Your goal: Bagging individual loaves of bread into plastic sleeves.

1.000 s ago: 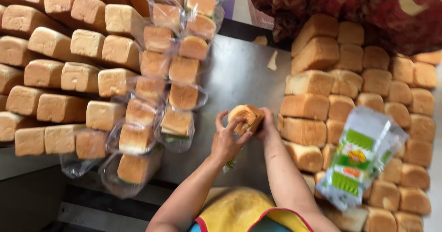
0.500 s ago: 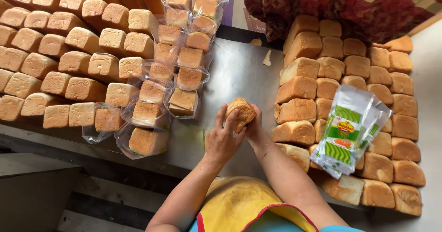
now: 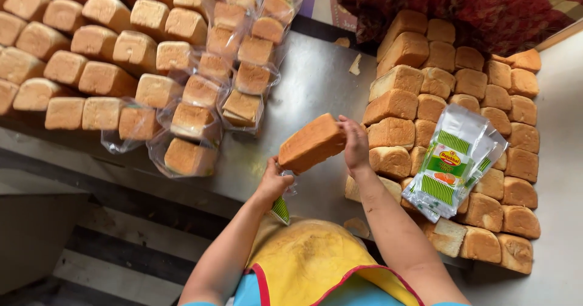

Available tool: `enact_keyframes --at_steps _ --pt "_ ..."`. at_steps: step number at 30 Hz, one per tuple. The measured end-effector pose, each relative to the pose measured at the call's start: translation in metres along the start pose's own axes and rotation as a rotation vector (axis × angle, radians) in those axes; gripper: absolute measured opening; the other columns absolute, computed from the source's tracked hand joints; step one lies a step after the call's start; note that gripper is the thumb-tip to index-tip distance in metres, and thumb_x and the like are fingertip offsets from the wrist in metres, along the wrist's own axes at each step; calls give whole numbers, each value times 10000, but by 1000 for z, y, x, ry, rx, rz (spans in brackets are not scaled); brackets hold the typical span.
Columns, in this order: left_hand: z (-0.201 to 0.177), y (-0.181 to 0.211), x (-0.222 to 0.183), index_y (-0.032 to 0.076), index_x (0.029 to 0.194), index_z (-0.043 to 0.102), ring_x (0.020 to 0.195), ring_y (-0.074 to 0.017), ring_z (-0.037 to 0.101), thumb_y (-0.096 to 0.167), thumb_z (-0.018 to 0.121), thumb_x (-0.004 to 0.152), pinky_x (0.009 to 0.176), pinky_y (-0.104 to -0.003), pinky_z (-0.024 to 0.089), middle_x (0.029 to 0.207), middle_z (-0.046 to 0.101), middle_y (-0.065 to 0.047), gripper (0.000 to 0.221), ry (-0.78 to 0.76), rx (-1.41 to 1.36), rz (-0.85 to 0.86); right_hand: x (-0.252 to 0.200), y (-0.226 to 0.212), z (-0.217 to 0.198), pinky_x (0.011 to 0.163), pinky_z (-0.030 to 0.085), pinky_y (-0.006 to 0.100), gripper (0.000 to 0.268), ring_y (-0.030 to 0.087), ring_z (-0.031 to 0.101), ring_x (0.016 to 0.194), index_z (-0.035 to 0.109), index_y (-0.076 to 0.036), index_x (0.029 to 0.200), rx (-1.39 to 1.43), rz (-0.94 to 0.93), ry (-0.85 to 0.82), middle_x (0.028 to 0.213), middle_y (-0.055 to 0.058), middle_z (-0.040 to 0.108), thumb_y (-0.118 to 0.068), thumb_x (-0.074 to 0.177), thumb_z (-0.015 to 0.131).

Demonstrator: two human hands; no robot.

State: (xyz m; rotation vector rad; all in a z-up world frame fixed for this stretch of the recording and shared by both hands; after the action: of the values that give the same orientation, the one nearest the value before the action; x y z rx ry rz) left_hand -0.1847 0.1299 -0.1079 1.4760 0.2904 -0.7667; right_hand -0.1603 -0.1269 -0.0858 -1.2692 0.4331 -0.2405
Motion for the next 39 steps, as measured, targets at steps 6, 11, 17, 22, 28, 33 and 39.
enact_keyframes --at_steps 6,11,17,22,28,33,39 --pt "-10 -131 76 52 1397 536 932 -166 658 1 673 749 797 -316 566 1137 702 -94 665 -69 -55 -154 -52 -8 51 1098 420 440 231 356 475 1348 846 -93 990 -944 -363 -292 1491 219 500 -170 873 662" --pt "-64 -147 75 -52 1206 719 932 -249 685 221 810 798 832 -361 547 1034 735 -167 499 18 555 -113 -72 5 65 1091 495 415 345 314 559 1335 712 -116 1209 -909 -211 -440 1468 159 541 -278 906 682" --pt "-104 -79 0 21 1231 637 943 -267 748 350 815 792 860 -377 579 1003 763 -155 577 71 620 -40 -80 11 80 1058 480 426 720 334 525 1322 500 -69 1445 -1012 -220 -609 1416 164 555 -382 860 780" --pt "-108 -22 -42 12 1123 685 896 -236 714 287 796 827 815 -368 563 965 739 -125 419 192 620 99 -79 10 84 1018 515 402 743 304 542 1307 503 -85 1465 -1015 -125 -694 1410 135 563 -400 851 778" --pt "-77 37 -88 33 1168 670 797 -171 721 106 630 786 754 -332 580 878 744 -94 391 -7 481 115 -77 10 83 1034 513 385 883 273 513 1328 424 -52 1484 -852 -128 -790 1472 145 458 -311 766 869" --pt "-45 60 -96 64 1241 683 1004 -331 690 49 589 905 865 -438 555 1091 717 -179 349 34 803 603 -82 0 90 1008 562 370 812 247 579 1258 530 -74 1348 -917 -50 -747 1363 102 495 -272 673 937" --pt "-15 43 -87 168 1397 536 959 -421 667 102 615 901 852 -494 550 1167 572 -197 506 67 1047 389 -84 -7 93 988 579 385 799 264 564 1215 519 -98 1301 -903 -113 -703 1332 100 401 -302 652 937"
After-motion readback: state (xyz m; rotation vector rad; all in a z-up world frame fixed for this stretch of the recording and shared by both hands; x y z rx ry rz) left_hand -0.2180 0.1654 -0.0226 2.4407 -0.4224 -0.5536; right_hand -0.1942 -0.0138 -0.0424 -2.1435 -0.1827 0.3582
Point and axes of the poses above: each hand's wrist, its own x-axis towards the middle knuckle, its own z-axis out of the palm, y = z × x, the point moved 6 cm from there along x, towards the middle knuckle
